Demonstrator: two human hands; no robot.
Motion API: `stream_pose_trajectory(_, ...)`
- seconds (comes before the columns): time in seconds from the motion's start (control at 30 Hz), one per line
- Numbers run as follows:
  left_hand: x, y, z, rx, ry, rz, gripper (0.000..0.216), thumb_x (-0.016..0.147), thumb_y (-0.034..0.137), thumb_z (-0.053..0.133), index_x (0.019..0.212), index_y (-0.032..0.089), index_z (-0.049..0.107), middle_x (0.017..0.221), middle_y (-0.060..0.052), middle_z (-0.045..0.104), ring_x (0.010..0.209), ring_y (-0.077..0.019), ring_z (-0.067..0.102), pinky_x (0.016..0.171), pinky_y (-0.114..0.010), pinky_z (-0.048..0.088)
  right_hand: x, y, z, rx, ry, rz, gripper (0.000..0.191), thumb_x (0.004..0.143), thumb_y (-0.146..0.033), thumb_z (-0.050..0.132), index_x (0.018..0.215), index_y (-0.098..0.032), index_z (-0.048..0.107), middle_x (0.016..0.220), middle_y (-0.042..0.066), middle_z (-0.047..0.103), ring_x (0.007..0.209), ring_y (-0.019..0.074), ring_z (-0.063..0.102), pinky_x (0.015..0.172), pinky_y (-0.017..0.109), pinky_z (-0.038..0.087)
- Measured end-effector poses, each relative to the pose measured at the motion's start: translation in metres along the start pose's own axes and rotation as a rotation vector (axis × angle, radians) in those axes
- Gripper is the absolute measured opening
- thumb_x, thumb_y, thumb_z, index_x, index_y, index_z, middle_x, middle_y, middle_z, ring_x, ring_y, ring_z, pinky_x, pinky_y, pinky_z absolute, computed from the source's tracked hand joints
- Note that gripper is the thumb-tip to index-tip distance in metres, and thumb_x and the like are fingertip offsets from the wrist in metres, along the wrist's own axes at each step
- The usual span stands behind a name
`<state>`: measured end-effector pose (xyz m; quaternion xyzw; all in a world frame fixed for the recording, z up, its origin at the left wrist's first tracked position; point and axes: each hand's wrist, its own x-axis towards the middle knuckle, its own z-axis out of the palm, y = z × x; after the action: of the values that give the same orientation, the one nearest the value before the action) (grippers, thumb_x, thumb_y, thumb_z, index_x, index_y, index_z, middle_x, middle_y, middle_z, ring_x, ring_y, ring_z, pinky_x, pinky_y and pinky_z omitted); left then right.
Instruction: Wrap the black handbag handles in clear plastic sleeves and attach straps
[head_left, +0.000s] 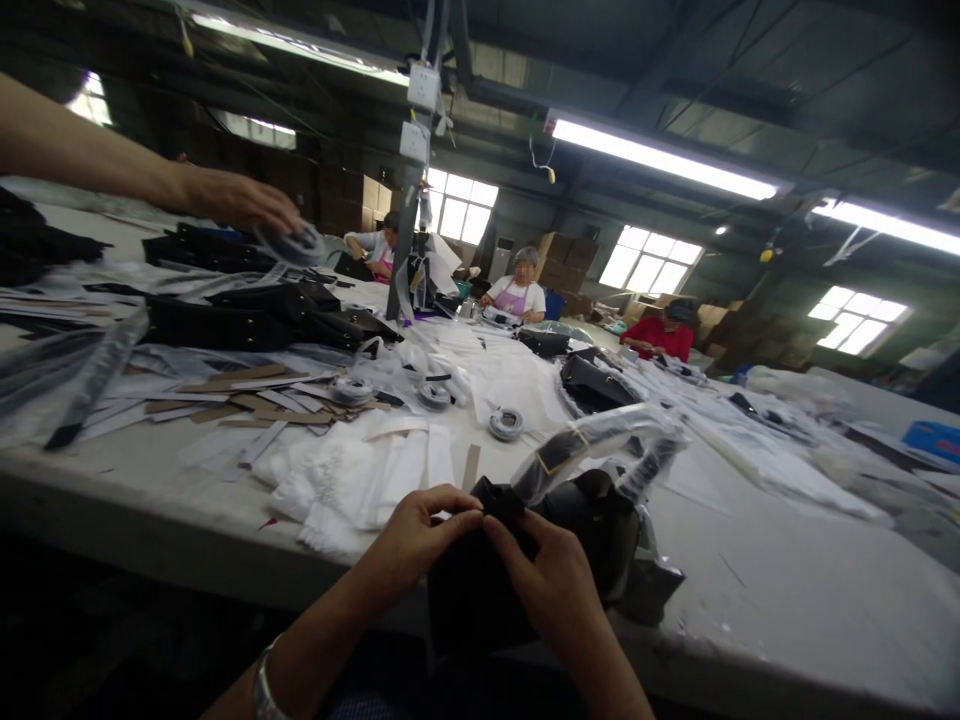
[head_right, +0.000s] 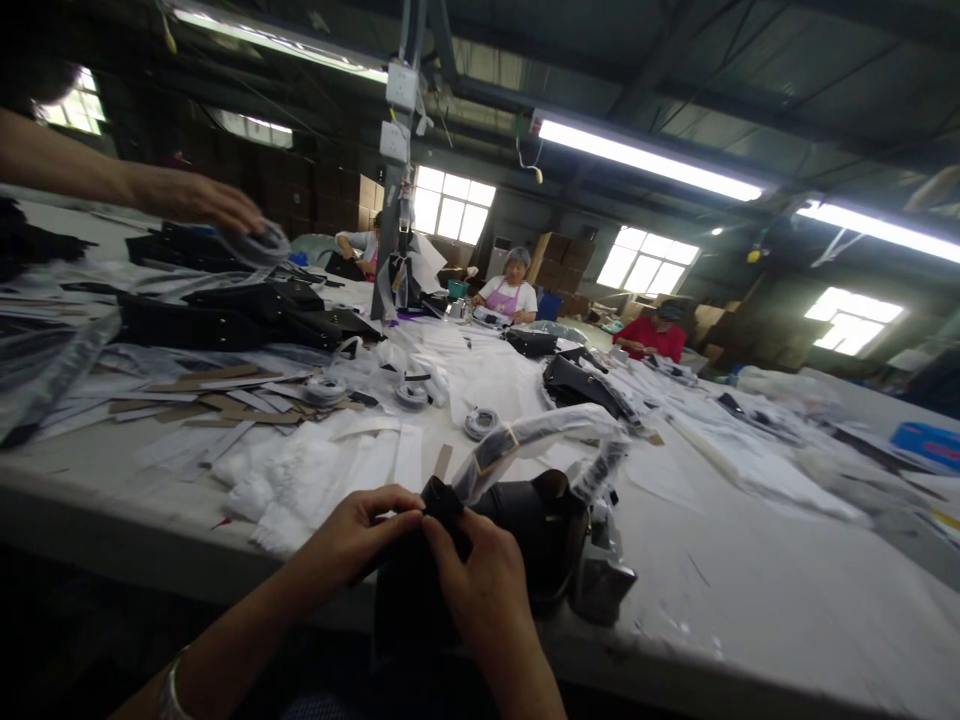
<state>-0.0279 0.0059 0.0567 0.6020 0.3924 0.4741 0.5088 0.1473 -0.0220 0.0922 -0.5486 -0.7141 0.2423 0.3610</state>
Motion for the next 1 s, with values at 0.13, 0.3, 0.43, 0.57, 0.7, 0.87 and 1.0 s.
stream_pose_trajectory(0.13, -0.001, 0.003, -0.005, 0.070, -0.031, 0.060, 0.021, 0.081, 0.033, 0.068, 0.096, 0.021, 0.076, 0.094, -0.007, 0.075, 0.091, -0.0262, 0.067, 0.081, -0.032, 0.050, -0.001, 0.002, -0.002, 0.048, -0.013, 0.021, 0.032, 0.090, -0.041, 0.057, 0.108, -0.022, 0.075, 0.098, 0.007, 0.078, 0.095, 0.0315, 0.071, 0.080, 0.036, 0.054)
stream_pose_trajectory(0.3, -0.003, -0.004, -0.002, -0.016, 0.046, 0.028, 0.020, 0.077, 0.033, 0.073, 0.091, 0.018, 0.072, 0.086, -0.006, 0.074, 0.081, -0.0215, 0.067, 0.073, -0.028, 0.051, -0.004, 0.000, -0.007, 0.061, -0.076, 0.041, 0.033, 0.090, -0.041, 0.057, 0.110, -0.021, 0.074, 0.103, 0.007, 0.077, 0.099, 0.0313, 0.070, 0.084, 0.036, 0.053)
stream_pose_trajectory(0.43, -0.005, -0.007, 0.004, -0.070, 0.106, 0.008, 0.019, 0.076, 0.033, 0.074, 0.086, 0.017, 0.070, 0.084, -0.004, 0.071, 0.079, -0.0192, 0.066, 0.071, -0.026, 0.051, -0.004, -0.004, -0.007, 0.029, -0.077, 0.059, 0.031, 0.089, -0.039, 0.059, 0.107, -0.020, 0.074, 0.101, 0.005, 0.077, 0.095, 0.0294, 0.070, 0.082, 0.033, 0.052)
stream_pose_trajectory(0.57, -0.008, -0.011, 0.011, -0.120, 0.147, 0.027, 0.019, 0.076, 0.034, 0.074, 0.084, 0.018, 0.069, 0.081, -0.003, 0.069, 0.077, -0.0187, 0.065, 0.071, -0.026, 0.051, -0.004, -0.003, -0.002, 0.008, -0.025, 0.080, 0.026, 0.085, -0.038, 0.061, 0.098, -0.021, 0.076, 0.089, 0.003, 0.078, 0.086, 0.0273, 0.071, 0.075, 0.030, 0.052)
stream_pose_trajectory(0.7, -0.009, -0.018, 0.018, -0.150, 0.189, 0.037, 0.018, 0.076, 0.034, 0.075, 0.083, 0.019, 0.067, 0.079, -0.002, 0.068, 0.074, -0.0173, 0.064, 0.069, -0.025, 0.050, -0.006, 0.001, 0.006, 0.048, 0.084, 0.118, 0.024, 0.082, -0.037, 0.062, 0.092, -0.021, 0.076, 0.084, 0.002, 0.077, 0.084, 0.0267, 0.071, 0.072, 0.029, 0.052)
stream_pose_trajectory(0.87, -0.008, -0.020, 0.019, -0.133, 0.142, 0.029, 0.016, 0.077, 0.031, 0.073, 0.082, 0.018, 0.065, 0.080, -0.001, 0.065, 0.077, -0.0162, 0.063, 0.072, -0.024, 0.049, -0.009, 0.007, 0.014, 0.089, 0.135, 0.137, 0.026, 0.082, -0.037, 0.061, 0.089, -0.017, 0.075, 0.082, 0.004, 0.077, 0.080, 0.0265, 0.070, 0.070, 0.030, 0.053)
stream_pose_trajectory(1.0, -0.008, -0.020, 0.017, -0.120, 0.092, 0.016, 0.016, 0.078, 0.029, 0.072, 0.085, 0.019, 0.061, 0.080, 0.001, 0.062, 0.077, -0.0153, 0.060, 0.070, -0.023, 0.047, -0.011, 0.012, 0.017, 0.106, 0.126, 0.107, 0.024, 0.083, -0.034, 0.059, 0.090, -0.016, 0.074, 0.084, 0.004, 0.077, 0.080, 0.0254, 0.070, 0.072, 0.029, 0.052)
